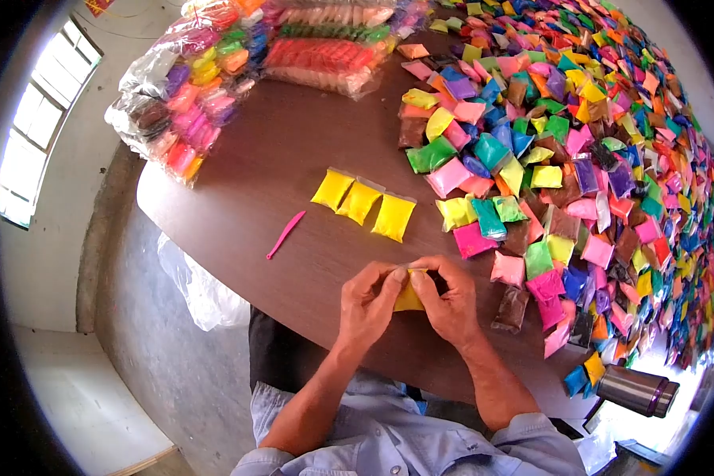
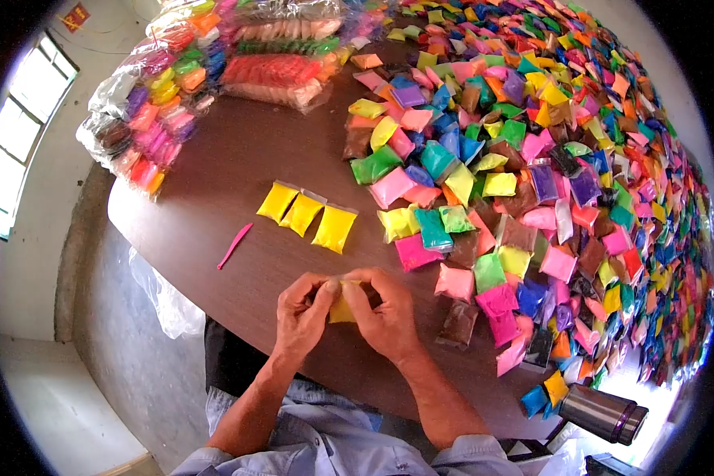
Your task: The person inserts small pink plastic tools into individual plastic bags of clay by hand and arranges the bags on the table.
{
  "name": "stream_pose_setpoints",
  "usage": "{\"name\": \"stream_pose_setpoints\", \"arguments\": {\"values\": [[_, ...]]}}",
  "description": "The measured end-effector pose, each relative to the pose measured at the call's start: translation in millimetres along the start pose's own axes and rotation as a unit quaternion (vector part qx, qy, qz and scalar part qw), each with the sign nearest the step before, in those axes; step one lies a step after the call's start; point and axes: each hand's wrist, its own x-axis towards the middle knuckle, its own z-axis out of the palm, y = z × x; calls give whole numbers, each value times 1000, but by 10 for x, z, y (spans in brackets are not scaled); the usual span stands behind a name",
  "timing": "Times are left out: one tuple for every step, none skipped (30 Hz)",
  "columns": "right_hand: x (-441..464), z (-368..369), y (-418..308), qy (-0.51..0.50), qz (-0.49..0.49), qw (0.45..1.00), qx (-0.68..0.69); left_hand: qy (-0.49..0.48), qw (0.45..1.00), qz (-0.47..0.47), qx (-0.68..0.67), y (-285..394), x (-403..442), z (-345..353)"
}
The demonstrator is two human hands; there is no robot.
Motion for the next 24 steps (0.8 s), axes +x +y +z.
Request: {"name": "stream_pose_setpoints", "arguments": {"values": [[2, -3, -1, 4, -5, 1000, 3, 0, 1000, 0, 0, 0, 2, -2], [1, -5, -1, 8, -10, 1000, 5, -6, 1000, -2, 9, 1, 5, -8], [-1, -5, 21, 8, -9, 1000, 5, -12, 1000, -3, 17, 1, 10, -12], [0, -6, 62, 12, -21, 1000, 6, -11, 1000, -3, 17, 38, 9, -5], [-2, -8, 85, 16, -32, 999, 6, -13, 1000, -24, 14, 109, 2, 6], [-2, -11, 81, 15, -31, 999, 6, -14, 999, -44, 11, 153, -3, 11], [-1, -15, 71, 15, -36, 999, -3, -14, 999, -45, 11, 164, -4, 10], [4, -17, 66, 16, -41, 999, -12, -16, 999, -41, 14, 172, 1, 8], [6, -15, 71, 16, -41, 999, -12, -17, 999, -36, 18, 176, 2, 6], [7, -11, 80, 15, -44, 999, -7, -17, 999, -36, 18, 167, 3, -2], [9, -6, 84, 15, -46, 999, -2, -24, 999, -37, 15, 147, 6, -14], [10, -1, 81, 15, -46, 999, -2, -30, 999, -37, 12, 126, 8, -21], [10, 6, 73, 13, -40, 999, 1, -30, 999, -38, 12, 103, 7, -22], [10, 11, 66, 11, -34, 999, 4, -24, 999, -38, 7, 78, 5, -22], [13, 13, 59, 11, -33, 999, 5, -19, 999, -38, 1, 55, 2, -23], [18, 14, 53, 8, -36, 999, 2, -19, 999, -39, 1, 29, -2, -26], [16, 14, 44, 5, -38, 999, -1, -13, 999, -35, 2, 4, -7, -28], [7, 13, 17, 5, -37, 999, -1, -7, 1000, -31, 3, -8, -13, -28], [1, 11, -19, -1, -10, 1000, 14, -7, 999, -31, 3, -6, -13, -24], [-3, 11, -37, -8, 16, 999, 29, 0, 999, -40, -28, -1, -12, -22], [-4, 10, -33, -7, 16, 999, 29, 7, 997, -49, -60, 5, -10, -21], [-7, 12, -25, -4, 17, 999, 34, 7, 997, -50, -59, 17, -12, -24], [-8, 14, -17, 0, 17, 999, 38, 1, 998, -42, -49, 38, -8, -28], [-9, 13, -2, 0, 17, 999, 38, -4, 999, -34, -40, 63, -2, -31]]}}
